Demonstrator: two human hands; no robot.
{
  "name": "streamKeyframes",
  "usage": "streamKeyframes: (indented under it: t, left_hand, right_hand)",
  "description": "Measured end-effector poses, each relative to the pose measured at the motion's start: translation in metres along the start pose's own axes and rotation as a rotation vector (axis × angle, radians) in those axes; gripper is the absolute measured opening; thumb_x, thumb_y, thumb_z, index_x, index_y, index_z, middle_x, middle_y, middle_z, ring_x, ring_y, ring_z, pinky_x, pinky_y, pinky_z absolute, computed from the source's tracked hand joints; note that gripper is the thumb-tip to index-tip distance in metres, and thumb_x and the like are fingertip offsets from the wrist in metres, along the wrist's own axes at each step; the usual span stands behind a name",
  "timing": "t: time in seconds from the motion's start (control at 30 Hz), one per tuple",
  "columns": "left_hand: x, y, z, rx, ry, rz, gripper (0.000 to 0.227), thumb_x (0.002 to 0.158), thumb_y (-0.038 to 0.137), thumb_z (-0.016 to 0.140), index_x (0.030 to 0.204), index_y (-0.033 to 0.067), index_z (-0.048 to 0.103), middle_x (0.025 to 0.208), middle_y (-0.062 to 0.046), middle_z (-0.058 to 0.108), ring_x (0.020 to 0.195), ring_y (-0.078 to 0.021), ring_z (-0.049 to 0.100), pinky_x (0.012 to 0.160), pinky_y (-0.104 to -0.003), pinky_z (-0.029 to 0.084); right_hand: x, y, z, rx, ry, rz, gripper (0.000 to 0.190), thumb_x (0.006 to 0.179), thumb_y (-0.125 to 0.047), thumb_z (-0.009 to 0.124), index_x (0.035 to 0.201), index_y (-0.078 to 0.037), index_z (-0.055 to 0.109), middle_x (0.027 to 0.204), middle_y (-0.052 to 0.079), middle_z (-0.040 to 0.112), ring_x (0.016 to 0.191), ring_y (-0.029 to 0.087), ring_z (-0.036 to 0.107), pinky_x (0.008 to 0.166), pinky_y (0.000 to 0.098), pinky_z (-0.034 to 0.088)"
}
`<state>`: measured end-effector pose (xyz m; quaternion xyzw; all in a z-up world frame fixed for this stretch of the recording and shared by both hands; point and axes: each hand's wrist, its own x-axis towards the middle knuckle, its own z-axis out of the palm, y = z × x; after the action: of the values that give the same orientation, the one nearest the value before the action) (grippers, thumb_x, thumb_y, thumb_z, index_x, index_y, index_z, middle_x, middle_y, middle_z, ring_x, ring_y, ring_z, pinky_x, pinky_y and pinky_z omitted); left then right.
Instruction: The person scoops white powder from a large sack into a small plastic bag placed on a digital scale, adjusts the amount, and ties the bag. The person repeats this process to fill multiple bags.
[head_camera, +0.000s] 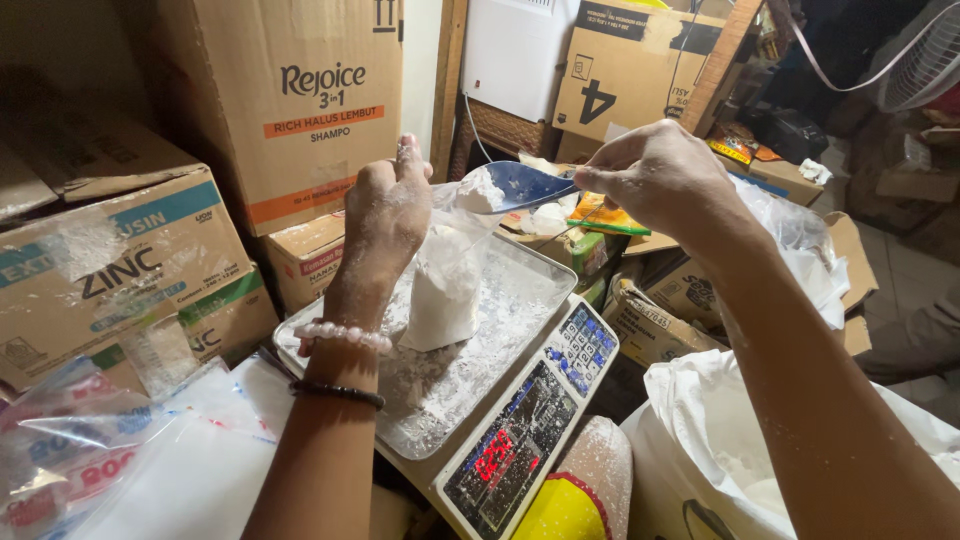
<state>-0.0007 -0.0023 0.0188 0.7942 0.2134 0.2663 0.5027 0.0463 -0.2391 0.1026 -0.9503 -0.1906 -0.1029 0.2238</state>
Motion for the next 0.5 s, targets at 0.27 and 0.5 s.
streamKeyframes:
  t: [0.27, 0.5]
  left_hand:
    - [-0.011, 0.014, 0.001, -0.068, 0.000, 0.056, 0.063, 0.102, 0.053, 0.036, 0.109, 0.0044, 0.076, 0.114, -0.020, 0.073, 0.112, -0.0333, 0.069, 0.100, -0.045, 0.049]
    - [-0.023, 0.023, 0.004, -0.061, -0.060, 0.013, 0.064, 0.101, 0.055, 0.034, 0.114, 0.0067, 0.074, 0.116, -0.016, 0.073, 0.112, -0.0296, 0.070, 0.100, -0.044, 0.051]
  right_hand:
    - [-0.009, 0.011, -0.011, 0.093, -0.039, 0.035, 0.030, 0.088, -0.039, 0.076, 0.108, -0.016, 0.082, 0.087, 0.009, 0.078, 0.080, 0.020, 0.073, 0.077, 0.0400, 0.057]
    - [-0.017, 0.021, -0.016, 0.143, -0.071, 0.071, 0.032, 0.088, -0.039, 0.077, 0.106, -0.014, 0.083, 0.086, 0.010, 0.076, 0.084, 0.021, 0.070, 0.080, 0.0408, 0.053]
